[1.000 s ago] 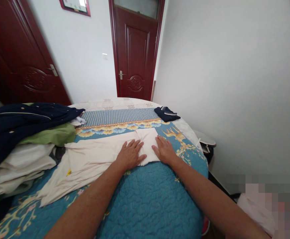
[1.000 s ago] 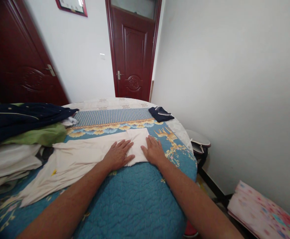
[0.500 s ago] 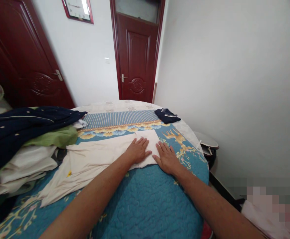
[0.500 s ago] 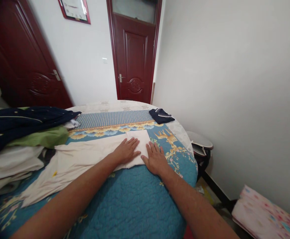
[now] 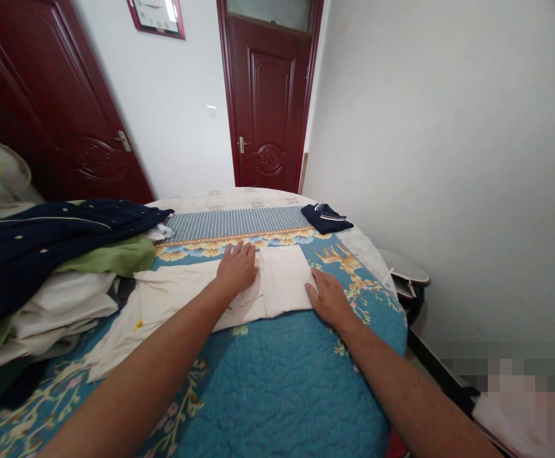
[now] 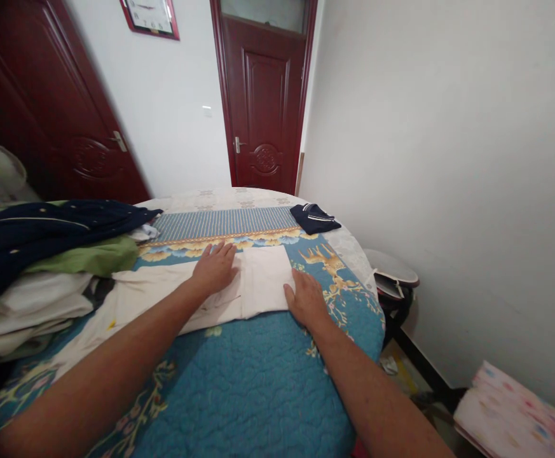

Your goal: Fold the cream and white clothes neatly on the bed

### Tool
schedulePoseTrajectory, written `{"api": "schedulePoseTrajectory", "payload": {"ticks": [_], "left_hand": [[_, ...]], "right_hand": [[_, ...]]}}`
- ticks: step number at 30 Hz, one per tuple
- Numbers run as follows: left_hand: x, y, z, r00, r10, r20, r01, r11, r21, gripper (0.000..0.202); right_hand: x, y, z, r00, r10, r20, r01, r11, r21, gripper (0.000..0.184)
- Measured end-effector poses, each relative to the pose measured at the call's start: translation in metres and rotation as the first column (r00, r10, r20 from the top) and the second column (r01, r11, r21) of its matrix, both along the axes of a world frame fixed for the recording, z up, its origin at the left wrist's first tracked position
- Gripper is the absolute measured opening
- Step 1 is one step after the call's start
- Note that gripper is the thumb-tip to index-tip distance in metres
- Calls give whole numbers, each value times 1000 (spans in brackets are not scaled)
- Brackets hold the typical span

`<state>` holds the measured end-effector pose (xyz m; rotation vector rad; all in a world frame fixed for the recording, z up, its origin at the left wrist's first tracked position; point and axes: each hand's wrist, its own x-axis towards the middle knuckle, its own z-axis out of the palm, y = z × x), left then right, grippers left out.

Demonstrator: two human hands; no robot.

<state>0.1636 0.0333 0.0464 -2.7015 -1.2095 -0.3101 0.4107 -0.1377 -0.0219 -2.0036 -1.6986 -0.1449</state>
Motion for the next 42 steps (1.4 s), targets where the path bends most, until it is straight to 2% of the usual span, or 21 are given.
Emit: {"api": "schedulePoseTrajectory", "payload": {"ticks": [3, 5, 9, 12, 14, 16, 20, 23, 25, 29, 31, 33, 36, 42], "left_hand": [[-60, -15, 13, 994, 23, 102, -33, 995, 93, 49], [-104, -22, 13, 978, 95, 185, -116, 987, 107, 45], [-174, -27, -4, 883, 318, 345, -356, 933, 51, 43], [-198, -28, -14, 859, 397, 324, -426, 905, 19, 41], [-202, -27, -16, 860, 405, 311, -428, 904, 7, 41], [-203, -27, -15, 868, 384, 314, -404, 915, -2, 41], [-203, -24, -14, 875, 365, 319, -380, 925, -14, 39], [-207, -23, -15, 866, 383, 321, -401, 916, -11, 36], [-208, -23, -16, 861, 389, 328, -409, 913, -11, 35], [-209, -24, -14, 844, 417, 337, -432, 901, -36, 34], [-209, -26, -12, 838, 424, 344, -436, 899, -46, 34], [-209, -26, -12, 838, 421, 349, -433, 900, -46, 33], [-210, -26, -13, 836, 422, 351, -437, 899, -40, 34], [-211, -27, -13, 828, 438, 350, -445, 893, -66, 34]], "right_hand": [[11, 11, -1, 996, -45, -77, 48, 998, 41, 53], [16, 19, 2, 987, -83, -134, 85, 996, 13, 52], [23, 40, 17, 957, -203, -208, 176, 975, -139, 51], [27, 56, 29, 951, -203, -231, 145, 958, -248, 40], [30, 64, 32, 931, -197, -306, 94, 942, -323, 36], [32, 69, 30, 902, -200, -382, 64, 938, -340, 38], [35, 68, 21, 893, -204, -401, 103, 960, -259, 39], [32, 63, 21, 867, -198, -457, 106, 970, -219, 38], [26, 58, 27, 792, -183, -582, 72, 975, -209, 37], [10, 53, 48, 564, -148, -813, -17, 981, -191, 35], [2, 55, 60, 532, -142, -835, -22, 983, -181, 35], [-7, 59, 73, 566, -121, -815, -23, 986, -162, 35], [-24, 67, 94, 666, -58, -743, -44, 992, -117, 33], [-83, 82, 132, 865, 80, -495, -151, 983, -105, 28]]}}
